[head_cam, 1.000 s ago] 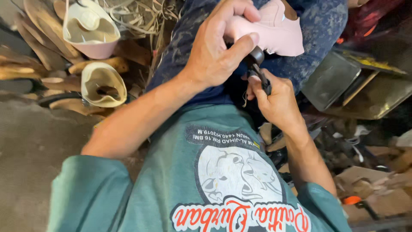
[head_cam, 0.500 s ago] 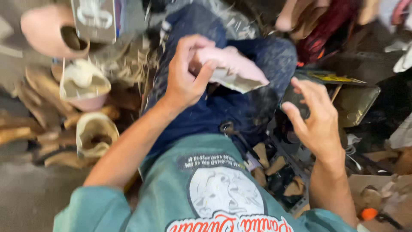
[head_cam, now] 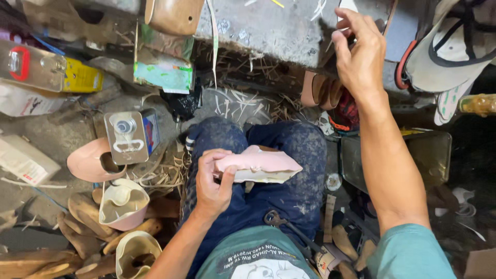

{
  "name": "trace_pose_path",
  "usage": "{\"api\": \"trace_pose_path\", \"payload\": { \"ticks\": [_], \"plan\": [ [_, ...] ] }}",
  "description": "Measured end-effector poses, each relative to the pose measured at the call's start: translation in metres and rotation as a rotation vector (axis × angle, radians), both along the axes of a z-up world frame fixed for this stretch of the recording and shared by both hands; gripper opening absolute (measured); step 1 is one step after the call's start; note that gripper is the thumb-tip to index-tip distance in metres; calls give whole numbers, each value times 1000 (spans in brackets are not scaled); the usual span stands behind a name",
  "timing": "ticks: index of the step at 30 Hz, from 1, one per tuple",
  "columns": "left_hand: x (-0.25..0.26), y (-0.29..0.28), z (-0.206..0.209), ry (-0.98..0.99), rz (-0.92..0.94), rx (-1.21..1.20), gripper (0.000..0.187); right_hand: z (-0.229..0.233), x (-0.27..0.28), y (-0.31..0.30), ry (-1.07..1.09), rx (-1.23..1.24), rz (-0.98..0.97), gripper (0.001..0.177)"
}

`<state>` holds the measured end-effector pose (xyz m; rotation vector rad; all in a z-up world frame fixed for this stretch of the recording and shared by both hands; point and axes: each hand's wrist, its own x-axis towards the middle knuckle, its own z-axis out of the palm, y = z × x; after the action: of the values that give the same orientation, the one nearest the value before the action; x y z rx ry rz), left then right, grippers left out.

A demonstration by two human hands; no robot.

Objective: The person sits on the floor and uses a hammer to tap a metal tool into the sole of a pink slip-on shoe. They repeatedly insert the tool and strike it to secure the sole, occasionally rotating the shoe to work on different areas.

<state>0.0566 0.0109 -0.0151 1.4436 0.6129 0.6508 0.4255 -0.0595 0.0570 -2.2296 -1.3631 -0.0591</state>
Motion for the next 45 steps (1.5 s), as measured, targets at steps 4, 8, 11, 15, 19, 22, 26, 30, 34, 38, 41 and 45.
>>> {"api": "trace_pose_path", "payload": {
  "ticks": [4, 8, 11, 15, 19, 22, 26, 30, 34, 38, 41, 45],
  "plan": [
    [-2, -4, -6, 23, -11, -26, 29, -19, 40, -1, -11, 54, -87, 24],
    [-5, -8, -14, 34, -24, -76, 31, -22, 69, -10, 16, 24, -239, 15],
    [-6, -8, -16, 30, -35, -91, 31, -23, 88, -18, -17, 14, -216, 19],
    [-9, -9, -19, 1, -47, -127, 30, -29, 104, -18, -26, 15, -207, 20],
    [-8, -6, -11, 53, -38, -107, 29, -41, 114, -12, -83, -3, -146, 19],
    [-7, -7, -13, 61, -18, -92, 29, -42, 117, 3, -41, -13, -106, 18],
    [-9, -9, -17, 61, -21, -76, 30, -61, 137, 12, -110, -2, -47, 8],
    [-10, -10, -19, 103, -17, -51, 28, -88, 160, 19, -304, -163, -187, 33],
    [-7, -9, -16, 88, -15, -39, 28, -82, 151, 17, -1331, -265, -93, 22],
    [-10, -12, -21, 68, 7, -74, 28, -59, 135, 16, -821, -292, -55, 17],
    [-13, -12, -22, 80, 13, -79, 29, -74, 157, 1, -35, -152, -380, 19],
    [-11, -11, -20, 62, 0, -77, 28, -53, 140, 14, 287, -133, -547, 12]
  ]
}}
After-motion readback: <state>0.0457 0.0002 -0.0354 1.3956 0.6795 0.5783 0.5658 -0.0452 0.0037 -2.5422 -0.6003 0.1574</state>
